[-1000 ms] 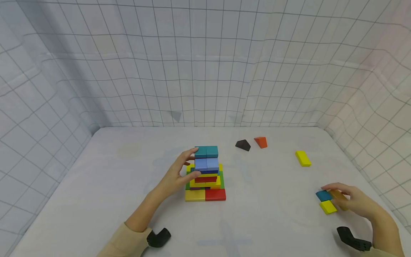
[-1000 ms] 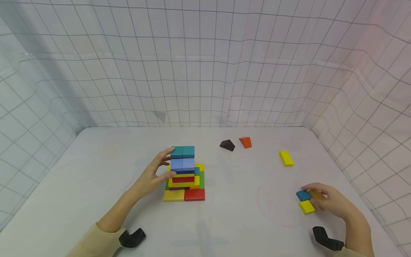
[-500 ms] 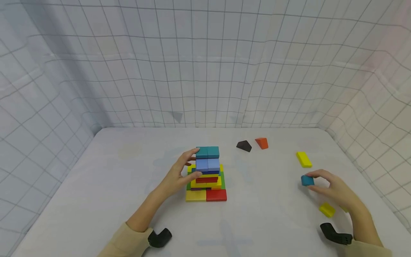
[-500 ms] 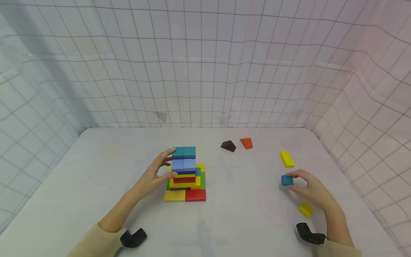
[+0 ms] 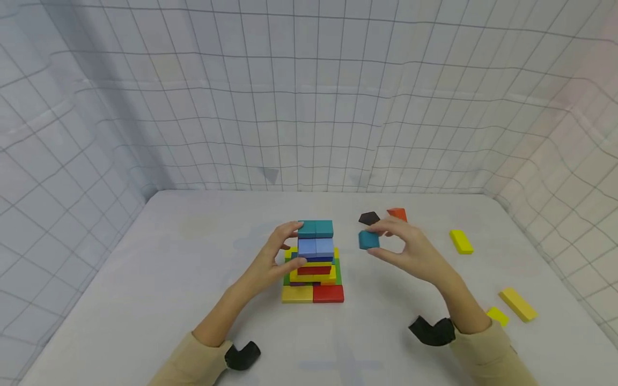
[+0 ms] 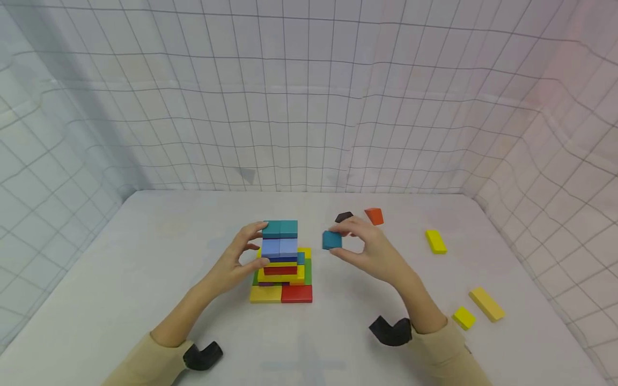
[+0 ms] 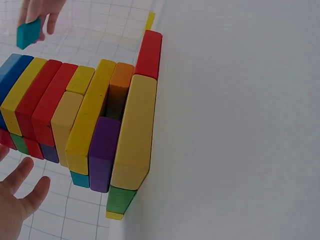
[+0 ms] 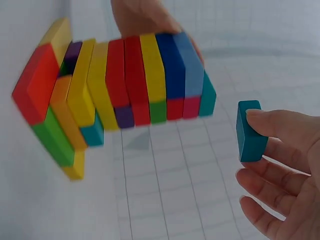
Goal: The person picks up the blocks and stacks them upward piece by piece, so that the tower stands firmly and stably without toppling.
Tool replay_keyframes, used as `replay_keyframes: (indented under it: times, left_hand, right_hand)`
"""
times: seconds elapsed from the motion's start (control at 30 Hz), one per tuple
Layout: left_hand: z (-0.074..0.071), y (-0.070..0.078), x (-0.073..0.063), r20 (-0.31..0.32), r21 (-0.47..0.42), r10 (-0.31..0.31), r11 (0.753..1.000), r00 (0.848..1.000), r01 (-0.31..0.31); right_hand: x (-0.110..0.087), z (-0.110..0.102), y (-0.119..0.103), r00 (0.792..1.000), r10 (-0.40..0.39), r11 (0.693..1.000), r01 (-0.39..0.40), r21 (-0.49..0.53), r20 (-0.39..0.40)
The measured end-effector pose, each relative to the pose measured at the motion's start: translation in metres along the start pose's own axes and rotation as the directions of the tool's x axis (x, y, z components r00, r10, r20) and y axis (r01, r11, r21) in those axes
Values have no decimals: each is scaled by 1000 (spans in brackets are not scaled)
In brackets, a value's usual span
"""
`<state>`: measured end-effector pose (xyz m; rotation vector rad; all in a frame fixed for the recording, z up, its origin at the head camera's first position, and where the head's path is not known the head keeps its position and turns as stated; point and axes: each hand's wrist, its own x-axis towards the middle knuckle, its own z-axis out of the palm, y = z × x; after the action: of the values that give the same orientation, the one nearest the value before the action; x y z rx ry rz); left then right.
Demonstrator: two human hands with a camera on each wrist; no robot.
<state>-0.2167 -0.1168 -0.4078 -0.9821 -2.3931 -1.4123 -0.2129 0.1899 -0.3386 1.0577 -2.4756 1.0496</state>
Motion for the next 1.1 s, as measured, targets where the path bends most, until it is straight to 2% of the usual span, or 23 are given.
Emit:
replay_keyframes:
  times: [0.13, 0.27, 0.37, 0.5, 0.67, 0.83, 1.1]
  left_hand:
    - [0, 2, 1, 0, -12, -2, 1000, 1000, 2]
    - [-4, 23, 2, 5, -27, -5, 1000, 1000, 5]
    - [-8, 37, 3, -1, -32, 22, 999, 1000, -22]
    - [-8, 37, 2, -15, -32, 58, 998, 998, -58]
    - [-9, 37, 2, -22, -34, 82, 996, 996, -83]
    - [-9, 39, 2, -22, -29, 86, 996, 996, -87]
    - [-9, 38, 3, -21, -30, 91, 995, 996, -92]
  right_hand:
    - [23, 18, -22, 998, -38, 998, 35, 51, 50]
    - [39, 33, -36, 992, -103, 993, 99, 56, 74]
    - [49, 41, -41, 984, -158, 987, 155, 35, 84]
    - [57, 49, -42, 974, -204, 979, 204, 13, 98]
    - [61, 55, -43, 972, -205, 977, 211, -36, 110]
    - [62, 59, -44, 969, -225, 968, 235, -93, 106]
    - [62, 62, -42, 965, -248, 960, 257, -110, 88]
